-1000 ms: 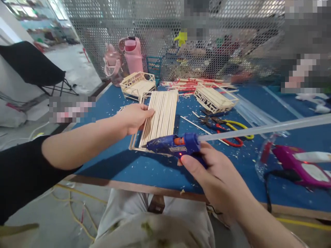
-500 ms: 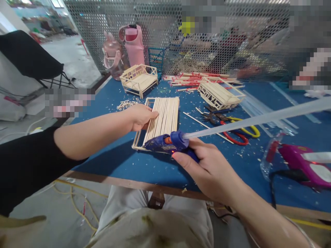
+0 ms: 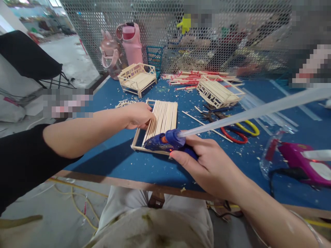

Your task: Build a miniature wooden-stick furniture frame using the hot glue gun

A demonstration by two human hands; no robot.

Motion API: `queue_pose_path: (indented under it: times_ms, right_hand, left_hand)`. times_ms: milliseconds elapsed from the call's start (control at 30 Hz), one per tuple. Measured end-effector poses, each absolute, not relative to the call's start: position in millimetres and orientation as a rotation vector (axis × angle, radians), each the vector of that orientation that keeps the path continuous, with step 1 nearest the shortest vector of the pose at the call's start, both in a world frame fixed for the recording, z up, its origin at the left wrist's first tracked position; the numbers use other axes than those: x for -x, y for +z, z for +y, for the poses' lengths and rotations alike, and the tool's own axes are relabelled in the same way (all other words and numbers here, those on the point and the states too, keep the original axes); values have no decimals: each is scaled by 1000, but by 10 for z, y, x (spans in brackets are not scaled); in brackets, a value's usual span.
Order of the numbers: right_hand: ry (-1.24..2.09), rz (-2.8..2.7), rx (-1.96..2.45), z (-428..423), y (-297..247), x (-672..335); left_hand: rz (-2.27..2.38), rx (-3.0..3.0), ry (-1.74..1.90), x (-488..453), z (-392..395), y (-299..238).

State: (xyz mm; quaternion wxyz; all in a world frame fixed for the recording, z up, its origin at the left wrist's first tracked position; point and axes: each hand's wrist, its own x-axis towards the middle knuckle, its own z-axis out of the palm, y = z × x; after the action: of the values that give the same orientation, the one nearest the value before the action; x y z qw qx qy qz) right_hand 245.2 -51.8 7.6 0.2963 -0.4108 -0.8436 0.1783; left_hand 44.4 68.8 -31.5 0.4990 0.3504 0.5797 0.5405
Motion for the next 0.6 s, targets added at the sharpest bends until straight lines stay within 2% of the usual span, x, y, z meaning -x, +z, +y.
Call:
queue_pose_path:
  times_ms: [333, 600]
  right_hand:
    - [474, -2229, 1196, -528, -8, -2535]
    - [510, -2224, 1118, -557, 9, -2580]
  left_hand:
    - [1505, -879, 928, -430, 414, -40]
    - [1576, -905, 855, -488, 286, 99]
